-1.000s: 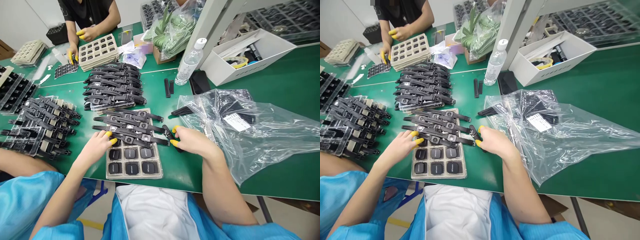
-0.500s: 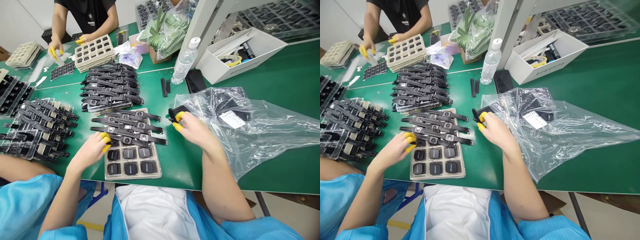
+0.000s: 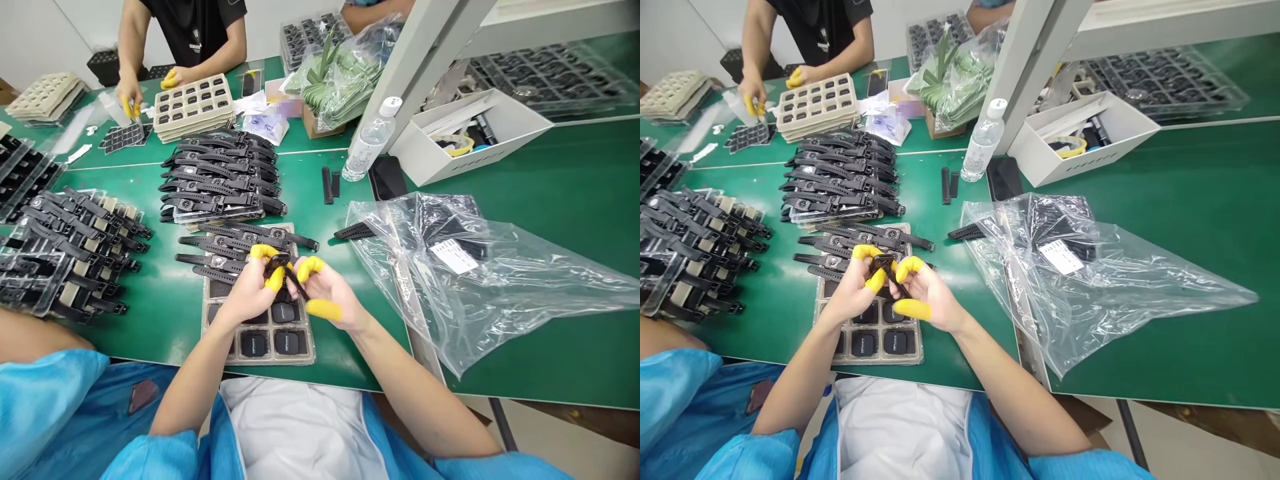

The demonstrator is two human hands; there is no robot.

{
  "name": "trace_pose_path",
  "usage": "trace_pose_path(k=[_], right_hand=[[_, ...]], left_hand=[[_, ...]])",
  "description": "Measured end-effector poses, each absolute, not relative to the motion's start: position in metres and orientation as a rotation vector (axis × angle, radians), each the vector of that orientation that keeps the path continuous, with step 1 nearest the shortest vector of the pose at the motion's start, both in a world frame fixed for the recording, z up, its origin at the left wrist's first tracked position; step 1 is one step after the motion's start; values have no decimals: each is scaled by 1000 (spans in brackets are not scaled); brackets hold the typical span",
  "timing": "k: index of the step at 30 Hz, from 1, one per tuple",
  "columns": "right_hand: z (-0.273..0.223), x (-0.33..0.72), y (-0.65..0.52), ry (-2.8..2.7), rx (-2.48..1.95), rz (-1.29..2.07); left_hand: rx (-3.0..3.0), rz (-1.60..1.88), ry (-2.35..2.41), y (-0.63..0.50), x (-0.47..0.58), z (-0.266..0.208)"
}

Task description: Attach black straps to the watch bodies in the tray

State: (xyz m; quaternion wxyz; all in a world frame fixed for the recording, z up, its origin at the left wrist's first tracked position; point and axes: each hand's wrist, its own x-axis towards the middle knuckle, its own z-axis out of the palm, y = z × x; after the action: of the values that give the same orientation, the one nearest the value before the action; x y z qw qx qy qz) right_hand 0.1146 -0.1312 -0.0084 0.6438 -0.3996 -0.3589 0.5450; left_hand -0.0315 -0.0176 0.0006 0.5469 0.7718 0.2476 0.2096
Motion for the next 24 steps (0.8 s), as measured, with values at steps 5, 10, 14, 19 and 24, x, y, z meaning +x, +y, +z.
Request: trace_pose_path(k=[5, 10, 14, 19, 24], right_hand=[[-13, 94, -128, -685, -990, 1308], [-14, 95, -128, -679, -911, 1466], [-12, 98, -130, -688, -909, 1536], [-11, 101, -131, -613, -973, 1572], [-14, 102, -128, -538, -955, 1531]], left_hand=[[1944, 502, 486, -12, -40, -8], [2190, 529, 349, -2, -44, -4], [2251, 541, 231, 1, -45, -4], [2237, 524, 225, 1, -47, -5], [2248, 564, 253, -2, -44, -4]])
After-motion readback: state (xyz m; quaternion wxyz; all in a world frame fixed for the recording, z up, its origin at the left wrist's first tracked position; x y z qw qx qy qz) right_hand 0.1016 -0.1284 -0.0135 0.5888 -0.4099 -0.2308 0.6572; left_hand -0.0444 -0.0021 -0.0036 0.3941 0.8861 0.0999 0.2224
